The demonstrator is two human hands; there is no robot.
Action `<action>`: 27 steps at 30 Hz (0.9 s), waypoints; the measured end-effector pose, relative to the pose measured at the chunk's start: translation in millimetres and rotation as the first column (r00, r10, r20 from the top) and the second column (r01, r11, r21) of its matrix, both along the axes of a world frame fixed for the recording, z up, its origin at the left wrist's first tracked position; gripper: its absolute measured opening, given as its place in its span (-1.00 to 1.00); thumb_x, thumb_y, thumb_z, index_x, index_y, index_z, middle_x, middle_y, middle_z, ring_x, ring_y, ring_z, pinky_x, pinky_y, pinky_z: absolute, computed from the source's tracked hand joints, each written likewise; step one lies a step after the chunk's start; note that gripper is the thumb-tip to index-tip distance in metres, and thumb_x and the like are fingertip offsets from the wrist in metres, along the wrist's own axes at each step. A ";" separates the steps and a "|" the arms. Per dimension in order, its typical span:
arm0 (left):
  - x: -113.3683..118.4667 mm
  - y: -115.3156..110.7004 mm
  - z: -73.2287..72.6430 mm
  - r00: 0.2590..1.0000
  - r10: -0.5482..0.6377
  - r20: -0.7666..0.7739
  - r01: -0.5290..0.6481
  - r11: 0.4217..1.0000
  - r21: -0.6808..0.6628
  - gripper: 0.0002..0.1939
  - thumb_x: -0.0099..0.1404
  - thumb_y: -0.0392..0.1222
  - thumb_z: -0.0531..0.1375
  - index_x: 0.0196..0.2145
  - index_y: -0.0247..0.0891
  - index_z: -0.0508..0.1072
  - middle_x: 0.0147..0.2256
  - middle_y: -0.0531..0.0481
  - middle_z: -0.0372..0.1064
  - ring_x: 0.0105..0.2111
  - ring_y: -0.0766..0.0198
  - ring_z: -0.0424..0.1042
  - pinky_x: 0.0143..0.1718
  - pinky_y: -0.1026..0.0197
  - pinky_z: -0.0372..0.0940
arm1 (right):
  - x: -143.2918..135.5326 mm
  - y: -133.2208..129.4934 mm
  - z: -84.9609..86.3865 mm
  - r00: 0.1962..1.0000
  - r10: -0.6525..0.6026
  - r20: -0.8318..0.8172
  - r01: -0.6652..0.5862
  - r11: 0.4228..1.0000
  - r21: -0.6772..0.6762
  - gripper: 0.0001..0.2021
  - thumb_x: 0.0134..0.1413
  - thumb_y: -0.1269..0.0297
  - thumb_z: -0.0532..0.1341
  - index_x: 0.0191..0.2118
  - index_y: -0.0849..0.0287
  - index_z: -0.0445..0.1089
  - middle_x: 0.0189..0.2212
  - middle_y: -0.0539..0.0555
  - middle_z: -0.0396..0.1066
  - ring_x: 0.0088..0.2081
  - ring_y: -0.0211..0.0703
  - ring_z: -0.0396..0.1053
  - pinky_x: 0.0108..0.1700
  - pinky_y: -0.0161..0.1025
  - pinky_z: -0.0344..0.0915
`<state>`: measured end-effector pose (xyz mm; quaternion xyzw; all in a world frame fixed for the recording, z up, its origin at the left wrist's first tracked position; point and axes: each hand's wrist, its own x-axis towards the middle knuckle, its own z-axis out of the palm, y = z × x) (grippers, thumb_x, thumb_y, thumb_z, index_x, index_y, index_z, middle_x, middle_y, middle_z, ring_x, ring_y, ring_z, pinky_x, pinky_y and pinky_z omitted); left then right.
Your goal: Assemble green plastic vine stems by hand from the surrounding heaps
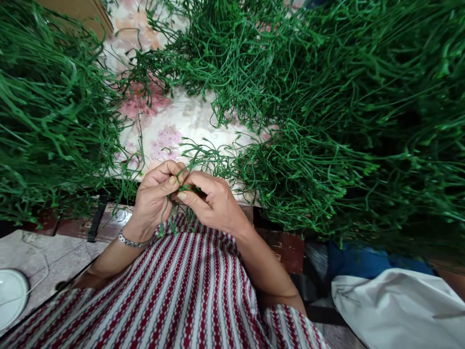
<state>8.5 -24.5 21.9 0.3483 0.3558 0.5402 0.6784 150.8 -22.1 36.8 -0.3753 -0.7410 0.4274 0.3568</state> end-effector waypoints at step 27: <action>-5.9 -4.7 -2.9 0.981 -0.068 -0.184 0.089 0.990 0.113 -0.77 0.09 -0.07 0.23 -0.50 -0.28 0.33 -0.60 0.10 0.12 -0.65 0.47 0.05 -0.68 0.36 -0.02 | 6.5 5.9 -7.4 0.978 0.206 0.013 -0.206 0.978 0.022 -0.65 0.18 0.14 0.03 -0.58 0.17 0.05 -0.63 -0.11 -0.04 -0.59 -0.39 -0.04 -0.52 -0.36 -0.03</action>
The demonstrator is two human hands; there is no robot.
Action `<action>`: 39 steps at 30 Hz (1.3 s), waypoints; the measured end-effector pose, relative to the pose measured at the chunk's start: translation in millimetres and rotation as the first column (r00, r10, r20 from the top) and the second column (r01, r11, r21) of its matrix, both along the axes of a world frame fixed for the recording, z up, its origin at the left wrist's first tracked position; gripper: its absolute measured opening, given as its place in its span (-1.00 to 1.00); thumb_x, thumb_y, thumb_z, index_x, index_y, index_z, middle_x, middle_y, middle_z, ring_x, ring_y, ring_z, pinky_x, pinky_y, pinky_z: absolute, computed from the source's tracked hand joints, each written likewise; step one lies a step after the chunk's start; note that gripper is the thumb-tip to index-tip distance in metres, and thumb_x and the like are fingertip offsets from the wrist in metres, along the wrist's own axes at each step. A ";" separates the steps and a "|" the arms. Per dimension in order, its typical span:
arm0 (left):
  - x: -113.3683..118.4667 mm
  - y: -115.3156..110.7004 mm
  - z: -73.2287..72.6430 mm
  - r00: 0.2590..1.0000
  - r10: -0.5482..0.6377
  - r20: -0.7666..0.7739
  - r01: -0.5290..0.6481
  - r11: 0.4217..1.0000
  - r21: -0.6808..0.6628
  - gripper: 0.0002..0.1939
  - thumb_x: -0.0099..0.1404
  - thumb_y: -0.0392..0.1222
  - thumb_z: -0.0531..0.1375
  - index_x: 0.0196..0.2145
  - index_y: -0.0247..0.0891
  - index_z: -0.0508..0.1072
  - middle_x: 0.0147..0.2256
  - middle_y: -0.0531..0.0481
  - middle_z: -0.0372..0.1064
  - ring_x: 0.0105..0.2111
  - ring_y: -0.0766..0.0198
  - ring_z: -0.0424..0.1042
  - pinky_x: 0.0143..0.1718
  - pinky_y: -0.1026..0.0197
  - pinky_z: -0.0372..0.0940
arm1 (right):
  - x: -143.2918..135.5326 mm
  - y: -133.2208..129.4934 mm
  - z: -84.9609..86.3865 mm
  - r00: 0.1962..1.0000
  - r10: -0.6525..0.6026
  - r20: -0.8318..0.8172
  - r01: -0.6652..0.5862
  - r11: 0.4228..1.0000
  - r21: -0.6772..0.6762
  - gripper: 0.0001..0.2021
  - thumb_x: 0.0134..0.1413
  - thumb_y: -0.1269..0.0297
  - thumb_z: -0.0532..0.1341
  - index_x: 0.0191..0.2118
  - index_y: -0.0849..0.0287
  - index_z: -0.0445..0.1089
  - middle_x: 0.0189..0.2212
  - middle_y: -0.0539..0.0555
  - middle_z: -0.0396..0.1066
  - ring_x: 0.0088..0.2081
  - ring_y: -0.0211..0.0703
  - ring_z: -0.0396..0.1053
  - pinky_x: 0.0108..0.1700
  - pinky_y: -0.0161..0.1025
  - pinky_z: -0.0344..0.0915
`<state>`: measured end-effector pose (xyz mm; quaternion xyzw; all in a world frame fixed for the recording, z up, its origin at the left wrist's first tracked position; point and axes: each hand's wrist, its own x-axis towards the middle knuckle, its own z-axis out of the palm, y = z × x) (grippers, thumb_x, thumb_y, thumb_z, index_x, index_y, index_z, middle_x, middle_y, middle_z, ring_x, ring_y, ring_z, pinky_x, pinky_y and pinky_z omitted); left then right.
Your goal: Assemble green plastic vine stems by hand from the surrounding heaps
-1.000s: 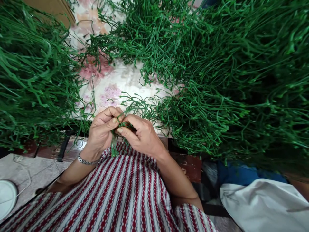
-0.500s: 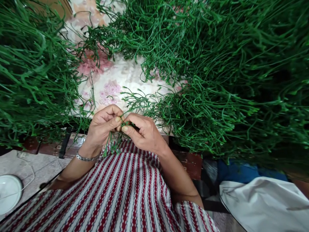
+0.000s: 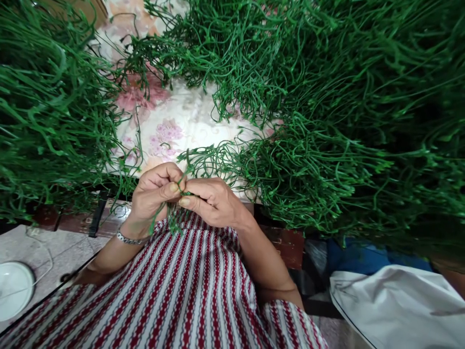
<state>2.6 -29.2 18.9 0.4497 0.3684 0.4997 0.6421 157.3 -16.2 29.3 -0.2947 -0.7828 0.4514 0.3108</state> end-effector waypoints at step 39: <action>24.8 60.4 17.0 0.903 0.240 0.357 -0.200 0.969 -0.144 -0.90 0.08 -0.32 0.23 -0.49 -0.29 0.33 -0.55 0.06 0.33 -0.54 0.43 0.29 -0.45 0.38 0.18 | -1.2 36.1 8.5 0.869 -0.471 0.151 0.418 0.862 0.287 -0.81 0.11 0.29 0.10 -0.49 0.18 0.11 -0.58 -0.08 0.08 -0.52 -0.35 0.05 -0.43 -0.37 0.02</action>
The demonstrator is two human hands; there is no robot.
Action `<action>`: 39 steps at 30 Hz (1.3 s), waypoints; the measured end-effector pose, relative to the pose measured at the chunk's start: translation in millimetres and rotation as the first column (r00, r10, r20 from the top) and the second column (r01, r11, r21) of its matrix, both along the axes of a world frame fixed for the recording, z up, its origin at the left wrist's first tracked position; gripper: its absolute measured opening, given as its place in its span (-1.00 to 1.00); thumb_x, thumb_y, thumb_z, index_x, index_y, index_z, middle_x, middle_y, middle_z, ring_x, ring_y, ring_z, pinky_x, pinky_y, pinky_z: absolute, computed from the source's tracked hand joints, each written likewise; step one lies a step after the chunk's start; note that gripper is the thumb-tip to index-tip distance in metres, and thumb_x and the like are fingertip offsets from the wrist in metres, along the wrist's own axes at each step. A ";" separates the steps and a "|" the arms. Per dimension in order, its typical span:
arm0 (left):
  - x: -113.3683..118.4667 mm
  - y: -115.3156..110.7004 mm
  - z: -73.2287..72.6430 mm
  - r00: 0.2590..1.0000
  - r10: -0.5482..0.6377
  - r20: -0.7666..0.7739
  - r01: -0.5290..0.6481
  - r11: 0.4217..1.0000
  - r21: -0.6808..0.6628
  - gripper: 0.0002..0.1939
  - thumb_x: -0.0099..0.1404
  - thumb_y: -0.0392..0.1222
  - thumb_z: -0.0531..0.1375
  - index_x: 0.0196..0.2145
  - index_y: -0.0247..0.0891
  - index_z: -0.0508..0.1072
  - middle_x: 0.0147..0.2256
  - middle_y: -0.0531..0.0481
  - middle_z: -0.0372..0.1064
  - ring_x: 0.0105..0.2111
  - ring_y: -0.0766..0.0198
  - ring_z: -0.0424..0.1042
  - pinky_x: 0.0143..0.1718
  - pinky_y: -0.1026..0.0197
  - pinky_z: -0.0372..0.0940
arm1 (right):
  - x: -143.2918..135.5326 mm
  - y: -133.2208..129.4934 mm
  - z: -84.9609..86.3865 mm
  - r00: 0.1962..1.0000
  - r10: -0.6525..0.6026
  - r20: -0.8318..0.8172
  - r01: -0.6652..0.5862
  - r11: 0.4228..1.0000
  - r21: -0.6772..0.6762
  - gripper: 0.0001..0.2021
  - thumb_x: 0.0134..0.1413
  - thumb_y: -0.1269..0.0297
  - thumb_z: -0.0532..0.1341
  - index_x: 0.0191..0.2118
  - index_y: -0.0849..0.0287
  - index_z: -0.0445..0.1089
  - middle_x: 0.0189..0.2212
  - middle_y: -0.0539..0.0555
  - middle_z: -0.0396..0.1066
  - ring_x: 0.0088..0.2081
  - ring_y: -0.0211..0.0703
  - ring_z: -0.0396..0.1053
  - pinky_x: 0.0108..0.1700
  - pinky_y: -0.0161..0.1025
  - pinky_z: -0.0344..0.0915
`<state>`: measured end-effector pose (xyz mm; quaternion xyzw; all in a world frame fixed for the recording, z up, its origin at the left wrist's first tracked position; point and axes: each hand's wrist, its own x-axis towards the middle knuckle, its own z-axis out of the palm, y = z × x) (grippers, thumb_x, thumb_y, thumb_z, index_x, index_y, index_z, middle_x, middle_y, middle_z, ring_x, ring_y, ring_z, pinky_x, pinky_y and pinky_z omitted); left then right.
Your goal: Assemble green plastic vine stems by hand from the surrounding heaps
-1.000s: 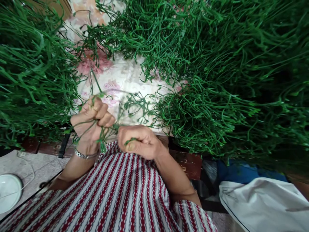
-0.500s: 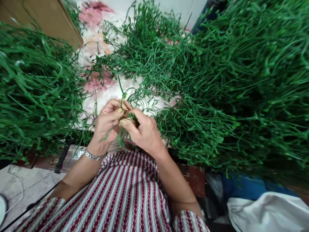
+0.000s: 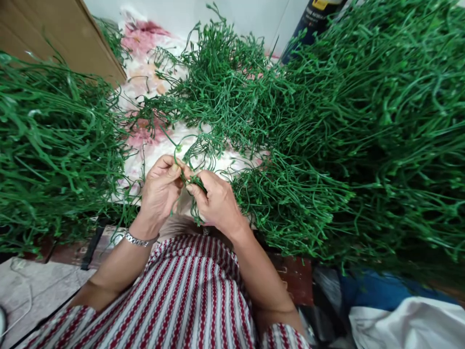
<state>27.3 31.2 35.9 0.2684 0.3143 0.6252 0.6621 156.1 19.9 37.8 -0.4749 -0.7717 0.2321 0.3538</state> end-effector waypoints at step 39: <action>-3.8 12.9 4.5 0.912 -0.178 0.369 0.257 0.950 -0.178 -0.83 0.16 -0.41 0.06 -0.56 -0.29 0.22 -0.70 0.17 -0.15 -0.70 0.48 -0.04 -0.67 0.42 -0.03 | 7.8 4.2 -9.3 0.814 0.212 -0.541 -0.470 0.787 -0.399 -0.67 0.10 0.13 0.09 -0.56 0.21 0.13 -0.65 -0.11 -0.05 -0.60 -0.41 -0.09 -0.56 -0.38 -0.11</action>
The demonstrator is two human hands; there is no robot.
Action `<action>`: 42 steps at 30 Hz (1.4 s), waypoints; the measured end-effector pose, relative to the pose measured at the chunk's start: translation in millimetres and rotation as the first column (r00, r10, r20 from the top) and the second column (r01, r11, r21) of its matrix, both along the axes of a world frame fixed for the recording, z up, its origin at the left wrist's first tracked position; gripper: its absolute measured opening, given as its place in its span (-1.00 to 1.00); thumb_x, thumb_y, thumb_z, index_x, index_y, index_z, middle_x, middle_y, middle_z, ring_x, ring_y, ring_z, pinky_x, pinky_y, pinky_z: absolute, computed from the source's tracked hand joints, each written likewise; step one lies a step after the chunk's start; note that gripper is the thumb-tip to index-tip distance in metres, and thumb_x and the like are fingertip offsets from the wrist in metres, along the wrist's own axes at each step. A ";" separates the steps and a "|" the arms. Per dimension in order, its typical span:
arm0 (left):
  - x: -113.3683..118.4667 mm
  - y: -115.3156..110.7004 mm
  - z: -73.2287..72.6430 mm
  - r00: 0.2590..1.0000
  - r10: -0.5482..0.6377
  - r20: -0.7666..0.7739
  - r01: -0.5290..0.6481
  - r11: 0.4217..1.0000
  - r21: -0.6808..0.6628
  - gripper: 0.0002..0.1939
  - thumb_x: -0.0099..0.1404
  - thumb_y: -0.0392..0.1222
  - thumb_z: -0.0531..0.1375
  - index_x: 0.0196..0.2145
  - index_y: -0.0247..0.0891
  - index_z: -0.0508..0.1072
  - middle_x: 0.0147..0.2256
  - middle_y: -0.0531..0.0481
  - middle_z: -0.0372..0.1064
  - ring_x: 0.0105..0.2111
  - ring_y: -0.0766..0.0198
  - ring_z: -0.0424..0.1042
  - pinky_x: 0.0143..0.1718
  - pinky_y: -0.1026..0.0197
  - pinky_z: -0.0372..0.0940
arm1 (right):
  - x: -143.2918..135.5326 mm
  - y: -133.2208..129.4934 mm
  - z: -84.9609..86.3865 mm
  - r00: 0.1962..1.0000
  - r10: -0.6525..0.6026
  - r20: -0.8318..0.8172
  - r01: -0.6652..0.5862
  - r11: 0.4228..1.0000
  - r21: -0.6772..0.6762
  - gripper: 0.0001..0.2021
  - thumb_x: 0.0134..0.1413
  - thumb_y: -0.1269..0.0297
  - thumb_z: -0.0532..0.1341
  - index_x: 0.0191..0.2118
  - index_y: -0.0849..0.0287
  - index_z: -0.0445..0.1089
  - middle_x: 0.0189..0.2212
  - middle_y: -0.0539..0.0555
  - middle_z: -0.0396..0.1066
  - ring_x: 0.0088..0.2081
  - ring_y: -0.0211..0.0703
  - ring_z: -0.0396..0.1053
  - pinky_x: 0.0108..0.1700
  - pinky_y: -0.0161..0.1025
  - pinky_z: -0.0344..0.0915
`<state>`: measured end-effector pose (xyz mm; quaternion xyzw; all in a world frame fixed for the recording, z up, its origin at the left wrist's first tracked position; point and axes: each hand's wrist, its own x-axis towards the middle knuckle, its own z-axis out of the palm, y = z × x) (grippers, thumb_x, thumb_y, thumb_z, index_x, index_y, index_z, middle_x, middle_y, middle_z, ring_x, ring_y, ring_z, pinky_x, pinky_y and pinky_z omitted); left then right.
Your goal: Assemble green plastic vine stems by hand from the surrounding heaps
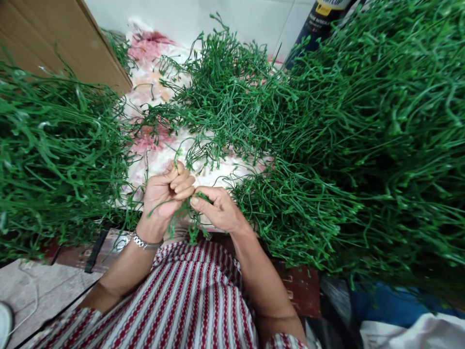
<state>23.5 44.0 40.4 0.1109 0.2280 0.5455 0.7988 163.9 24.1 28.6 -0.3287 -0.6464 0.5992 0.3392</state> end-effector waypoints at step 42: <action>-3.4 -0.1 -6.7 0.988 0.041 -0.148 -0.049 0.997 -0.052 -0.83 0.17 -0.43 0.03 -0.54 -0.26 0.26 -0.74 0.20 -0.08 -0.74 0.49 0.04 -0.53 0.35 0.13 | -1.6 6.4 -2.3 0.975 -0.023 0.219 -0.018 0.983 0.184 -0.76 0.12 0.23 0.08 -0.50 0.24 0.23 -0.64 -0.12 0.00 -0.60 -0.44 -0.10 -0.56 -0.42 -0.06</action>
